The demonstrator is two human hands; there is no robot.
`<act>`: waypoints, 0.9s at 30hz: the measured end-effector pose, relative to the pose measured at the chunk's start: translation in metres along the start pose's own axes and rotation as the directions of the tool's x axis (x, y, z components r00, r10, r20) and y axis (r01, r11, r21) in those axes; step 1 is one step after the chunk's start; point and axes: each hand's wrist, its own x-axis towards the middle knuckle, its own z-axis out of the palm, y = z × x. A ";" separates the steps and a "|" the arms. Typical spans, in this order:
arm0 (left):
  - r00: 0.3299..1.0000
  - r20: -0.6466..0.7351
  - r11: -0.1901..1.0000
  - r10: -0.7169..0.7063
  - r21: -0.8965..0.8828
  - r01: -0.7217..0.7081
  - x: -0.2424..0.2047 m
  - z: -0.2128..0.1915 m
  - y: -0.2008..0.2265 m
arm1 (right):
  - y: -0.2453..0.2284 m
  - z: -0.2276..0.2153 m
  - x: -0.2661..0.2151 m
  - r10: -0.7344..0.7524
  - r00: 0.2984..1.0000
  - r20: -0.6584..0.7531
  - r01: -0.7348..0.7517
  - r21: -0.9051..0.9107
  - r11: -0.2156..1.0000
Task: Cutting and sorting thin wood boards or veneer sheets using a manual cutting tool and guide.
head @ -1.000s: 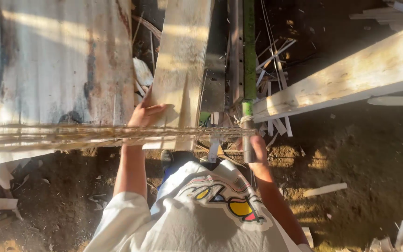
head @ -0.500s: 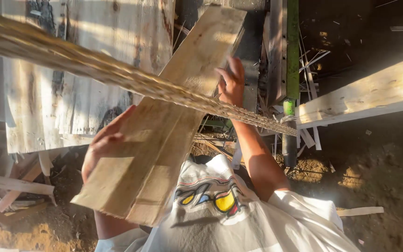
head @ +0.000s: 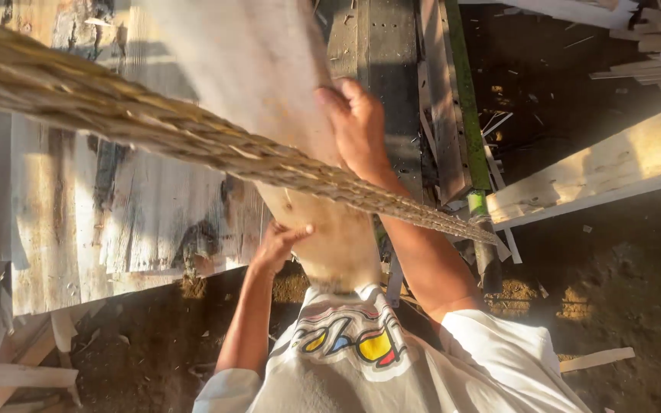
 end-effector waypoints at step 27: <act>0.985 0.157 0.990 -0.071 -0.111 0.089 0.077 0.121 -0.191 | 0.040 -0.280 -0.216 0.761 0.645 0.067 -0.764 0.091 0.639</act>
